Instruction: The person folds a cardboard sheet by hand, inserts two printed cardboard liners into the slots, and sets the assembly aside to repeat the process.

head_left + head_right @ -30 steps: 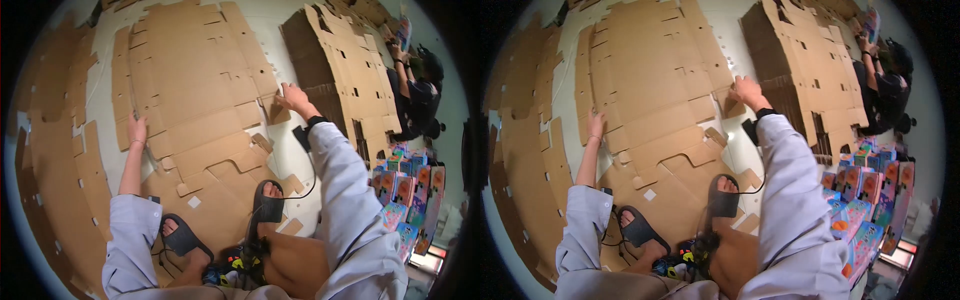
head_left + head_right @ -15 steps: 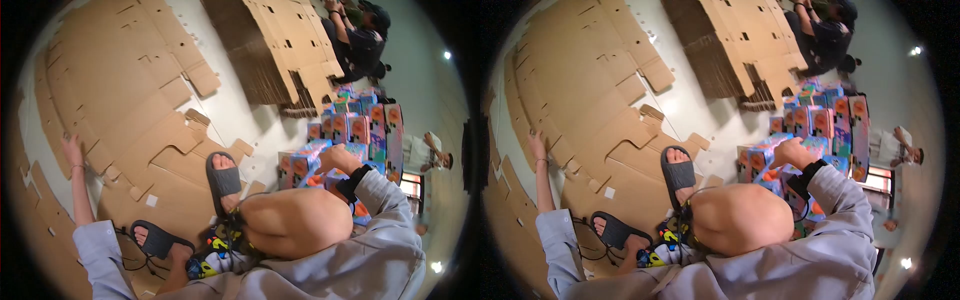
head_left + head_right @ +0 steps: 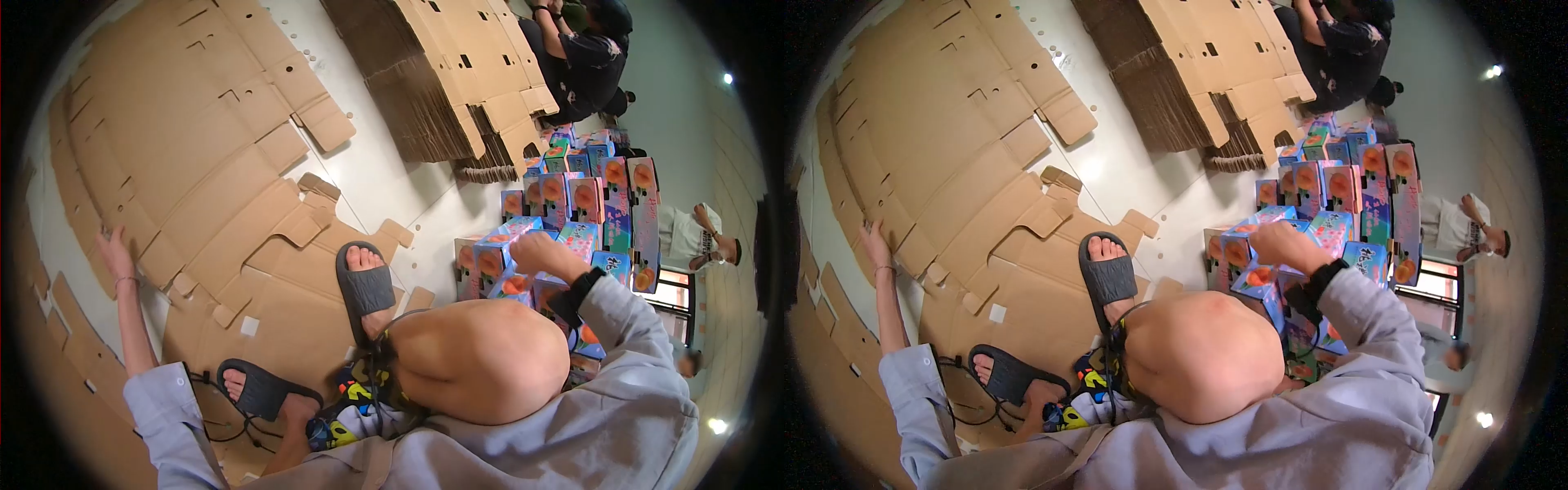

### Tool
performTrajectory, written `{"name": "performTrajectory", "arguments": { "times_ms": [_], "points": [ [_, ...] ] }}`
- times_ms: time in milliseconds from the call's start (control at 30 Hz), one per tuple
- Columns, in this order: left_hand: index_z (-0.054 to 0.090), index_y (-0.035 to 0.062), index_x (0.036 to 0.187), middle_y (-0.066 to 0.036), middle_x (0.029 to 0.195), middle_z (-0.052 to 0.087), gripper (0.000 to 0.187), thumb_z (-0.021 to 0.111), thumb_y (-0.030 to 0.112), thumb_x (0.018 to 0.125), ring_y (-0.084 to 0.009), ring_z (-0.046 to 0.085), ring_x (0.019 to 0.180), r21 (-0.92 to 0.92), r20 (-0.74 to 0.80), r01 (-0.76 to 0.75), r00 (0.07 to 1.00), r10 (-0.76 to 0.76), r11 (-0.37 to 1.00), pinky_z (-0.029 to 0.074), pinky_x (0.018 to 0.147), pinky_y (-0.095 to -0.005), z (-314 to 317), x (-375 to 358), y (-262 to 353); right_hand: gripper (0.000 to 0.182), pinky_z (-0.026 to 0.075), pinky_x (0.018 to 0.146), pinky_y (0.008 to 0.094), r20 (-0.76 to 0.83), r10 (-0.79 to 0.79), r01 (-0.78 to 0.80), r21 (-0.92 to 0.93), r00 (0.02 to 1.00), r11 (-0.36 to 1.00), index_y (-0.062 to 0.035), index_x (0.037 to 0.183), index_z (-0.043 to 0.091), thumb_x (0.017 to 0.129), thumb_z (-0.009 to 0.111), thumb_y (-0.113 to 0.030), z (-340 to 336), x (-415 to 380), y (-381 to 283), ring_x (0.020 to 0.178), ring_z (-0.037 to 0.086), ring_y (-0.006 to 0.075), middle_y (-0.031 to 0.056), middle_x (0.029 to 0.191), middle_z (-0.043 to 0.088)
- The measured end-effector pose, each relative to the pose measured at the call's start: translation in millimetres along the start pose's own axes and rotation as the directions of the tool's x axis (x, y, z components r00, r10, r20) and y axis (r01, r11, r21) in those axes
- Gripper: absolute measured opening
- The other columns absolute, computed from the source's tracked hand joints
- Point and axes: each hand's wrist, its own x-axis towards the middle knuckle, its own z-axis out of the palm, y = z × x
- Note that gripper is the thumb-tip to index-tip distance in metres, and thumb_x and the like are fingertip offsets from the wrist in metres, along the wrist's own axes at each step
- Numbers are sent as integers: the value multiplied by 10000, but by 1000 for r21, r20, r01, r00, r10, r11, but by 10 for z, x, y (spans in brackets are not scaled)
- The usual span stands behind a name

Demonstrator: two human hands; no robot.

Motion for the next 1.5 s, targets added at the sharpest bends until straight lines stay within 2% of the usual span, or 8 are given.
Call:
{"name": "performTrajectory", "arguments": {
  "times_ms": [400,533,667,967,1133,1267,1333,1500],
  "points": [
    [442,-24,1283,-246,1253,509,588,580,249,781,-368,481,1170,37,-24,79,997,-78,996,374,973,-414,13,-254,378,483,474,832,450,-499,-512,553,-76,699,829,-32,1166,551,822,604,-367,-2916,2369,-1498,969,590,394,204,1018,639],
    [429,-34,1289,-228,1263,511,594,570,255,790,-357,485,1170,-64,-30,76,997,-78,995,374,971,-406,-154,-275,456,473,481,796,464,-866,58,331,251,497,910,-23,1136,447,819,607,-334,-3149,2979,-1347,980,573,426,257,1054,599],
    [479,-38,1254,-149,1185,572,514,558,222,817,-238,539,1081,-451,244,258,956,-160,854,401,933,-321,-379,-188,350,604,489,796,438,-784,217,386,501,581,775,59,1081,533,733,653,-420,-2780,3640,-943,945,602,427,295,988,618],
    [513,-11,1206,-113,1141,578,483,569,282,825,-200,564,1017,-313,130,197,978,-163,929,441,864,-300,-309,-132,176,455,498,676,326,-722,88,637,655,686,406,35,941,683,756,687,-380,-2749,3269,-869,721,638,180,133,787,678],
    [482,-29,1246,-136,1199,548,563,577,320,815,-214,533,1078,-296,216,295,947,-237,908,405,920,-299,-329,-71,113,589,477,873,402,-647,182,445,675,741,588,71,1154,536,747,616,-347,-2733,3133,-1068,1068,570,385,268,1160,577],
    [358,-91,1347,-175,1372,426,741,586,352,800,-261,416,1249,-267,143,318,947,-289,910,314,1030,-321,-354,-210,287,502,476,829,466,-856,232,313,402,462,860,-19,1128,501,804,602,-390,-2751,2720,-977,949,593,381,219,1009,606],
    [339,-86,1361,-175,1395,394,755,585,359,804,-261,396,1267,-290,137,300,953,-271,909,304,1042,-323,-291,-98,59,374,468,799,467,-961,263,204,275,87,939,-74,1102,511,832,587,-321,-2851,2563,-685,944,574,341,148,1046,559],
    [357,-62,1355,-157,1349,432,705,582,331,815,-253,437,1218,-463,279,329,935,-217,823,339,1015,-328,-388,-95,110,642,394,946,468,-792,605,-99,611,-87,786,-62,1258,446,795,623,-470,-2627,2470,168,1173,457,369,213,1233,487]
  ]
}}
